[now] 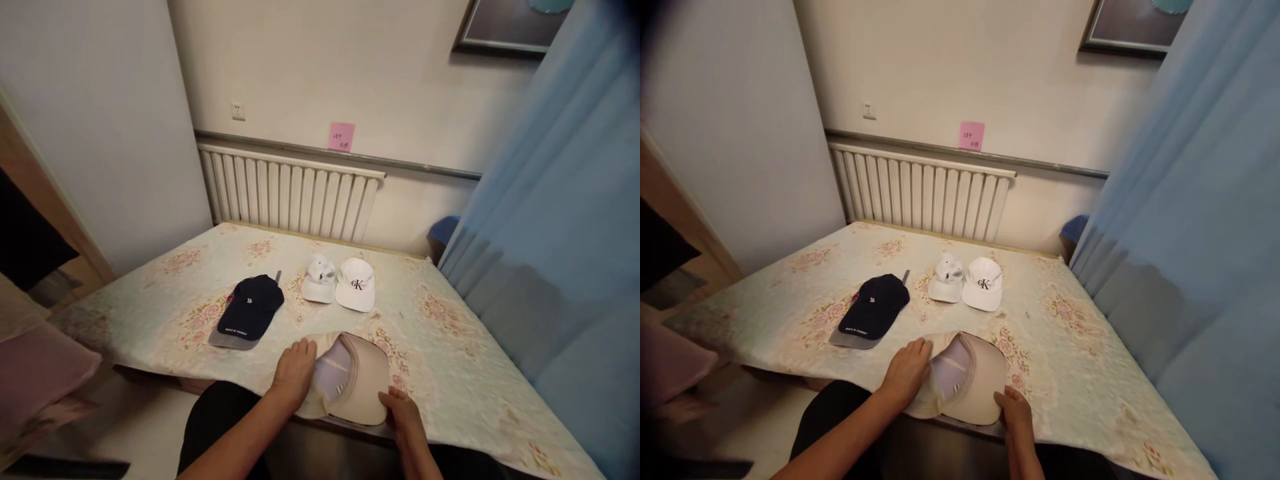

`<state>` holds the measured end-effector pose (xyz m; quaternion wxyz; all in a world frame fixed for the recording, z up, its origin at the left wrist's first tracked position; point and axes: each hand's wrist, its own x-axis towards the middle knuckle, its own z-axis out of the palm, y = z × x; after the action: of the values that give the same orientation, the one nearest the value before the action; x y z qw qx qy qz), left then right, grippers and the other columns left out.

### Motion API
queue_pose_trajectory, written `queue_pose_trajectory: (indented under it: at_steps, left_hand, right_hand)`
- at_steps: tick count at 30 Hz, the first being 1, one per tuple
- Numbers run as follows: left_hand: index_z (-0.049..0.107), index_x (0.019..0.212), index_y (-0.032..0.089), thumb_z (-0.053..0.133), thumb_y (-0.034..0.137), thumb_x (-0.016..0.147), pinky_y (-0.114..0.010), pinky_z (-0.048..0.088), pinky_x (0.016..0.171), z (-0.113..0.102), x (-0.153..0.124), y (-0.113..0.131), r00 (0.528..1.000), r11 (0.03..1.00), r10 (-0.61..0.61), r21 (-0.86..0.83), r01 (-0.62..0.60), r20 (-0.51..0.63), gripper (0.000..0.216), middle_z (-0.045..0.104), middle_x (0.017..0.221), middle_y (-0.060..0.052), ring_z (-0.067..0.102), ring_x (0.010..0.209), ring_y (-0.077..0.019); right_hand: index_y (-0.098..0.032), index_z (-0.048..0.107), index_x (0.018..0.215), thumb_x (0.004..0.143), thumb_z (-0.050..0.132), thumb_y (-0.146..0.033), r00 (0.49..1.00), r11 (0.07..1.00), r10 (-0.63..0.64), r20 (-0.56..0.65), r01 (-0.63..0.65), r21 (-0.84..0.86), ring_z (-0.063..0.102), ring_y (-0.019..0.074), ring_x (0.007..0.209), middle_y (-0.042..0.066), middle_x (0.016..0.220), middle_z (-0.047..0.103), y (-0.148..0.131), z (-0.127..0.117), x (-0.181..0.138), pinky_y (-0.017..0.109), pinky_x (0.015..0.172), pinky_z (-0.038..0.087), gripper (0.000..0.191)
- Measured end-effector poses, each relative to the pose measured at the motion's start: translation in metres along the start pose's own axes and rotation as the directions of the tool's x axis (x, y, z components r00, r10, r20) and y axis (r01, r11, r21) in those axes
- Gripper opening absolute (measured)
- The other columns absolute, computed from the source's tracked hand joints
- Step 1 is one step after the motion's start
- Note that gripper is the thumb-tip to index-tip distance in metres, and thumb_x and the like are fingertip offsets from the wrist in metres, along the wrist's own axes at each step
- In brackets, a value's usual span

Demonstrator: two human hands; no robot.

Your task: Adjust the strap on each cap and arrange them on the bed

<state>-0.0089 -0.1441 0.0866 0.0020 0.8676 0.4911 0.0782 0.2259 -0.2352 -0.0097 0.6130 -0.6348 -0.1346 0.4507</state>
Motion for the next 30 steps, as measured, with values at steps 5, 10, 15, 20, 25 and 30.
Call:
queue_pose_trajectory:
  at_steps: [5,10,15,20,25,30]
  left_hand:
    - [0.051,0.11,0.015,0.033,0.006,0.085,-0.036,0.045,0.08,0.005,0.005,-0.014,0.997,0.998,-0.067,-0.004,0.067,0.025,0.032,0.062,0.099,-0.012,0.059,0.093,-0.024]
    - [0.051,0.101,0.016,0.028,0.008,0.086,-0.033,0.047,0.069,0.004,0.006,-0.028,0.991,0.99,-0.126,-0.052,0.128,0.053,0.028,0.065,0.092,-0.01,0.064,0.083,-0.0232]
    - [0.05,0.096,0.016,0.027,0.009,0.086,-0.029,0.045,0.069,0.005,0.005,-0.046,0.984,0.975,-0.168,-0.135,0.174,0.058,0.026,0.066,0.089,-0.009,0.064,0.082,-0.0208]
    - [0.052,0.097,0.017,0.026,0.014,0.089,-0.029,0.044,0.072,0.005,0.003,-0.063,0.98,0.955,-0.199,-0.218,0.2,0.025,0.027,0.066,0.088,-0.008,0.063,0.084,-0.0198]
    - [0.042,0.121,0.011,0.034,0.016,0.087,-0.037,0.037,0.095,0.003,-0.017,-0.05,0.949,0.937,-0.274,-0.264,0.227,-0.155,0.035,0.053,0.119,-0.015,0.048,0.113,-0.0234]
    - [0.054,0.103,0.015,0.036,0.015,0.086,-0.043,0.039,0.09,0.006,-0.046,-0.004,0.889,0.924,-0.039,-0.355,-0.142,-0.457,0.025,0.057,0.1,-0.012,0.05,0.099,-0.0242]
  right_hand:
    - [-0.015,0.061,0.07,0.044,0.077,-0.032,0.993,0.996,0.063,0.101,-0.069,0.064,0.062,0.0212,0.05,0.002,0.052,0.066,-0.008,0.013,-0.013,0.031,0.051,0.049,0.035]
    - [-0.012,0.06,0.096,0.055,0.077,-0.033,0.971,0.985,0.048,0.233,-0.085,0.149,0.068,0.0248,0.064,0.007,0.07,0.072,-0.019,0.027,-0.032,0.033,0.058,0.052,0.049]
    - [-0.011,0.057,0.108,0.061,0.075,-0.034,0.963,0.988,-0.011,0.269,-0.031,0.151,0.068,0.0253,0.073,0.009,0.078,0.073,-0.034,0.038,-0.045,0.033,0.062,0.053,0.055]
    - [-0.01,0.059,0.105,0.063,0.072,-0.04,0.963,0.992,-0.124,0.238,0.121,0.026,0.068,0.0255,0.068,0.008,0.075,0.073,-0.061,0.046,-0.054,0.033,0.061,0.053,0.053]
    - [-0.009,0.061,0.104,0.069,0.065,-0.042,0.949,0.95,-0.235,0.211,0.27,-0.159,0.066,0.0252,0.069,0.008,0.08,0.072,-0.093,0.054,-0.072,0.032,0.06,0.051,0.048]
    - [-0.011,0.062,0.106,0.072,0.06,-0.043,0.932,0.851,-0.31,0.189,0.36,-0.382,0.065,0.0289,0.083,0.011,0.092,0.071,-0.119,0.061,-0.09,0.033,0.062,0.051,0.047]
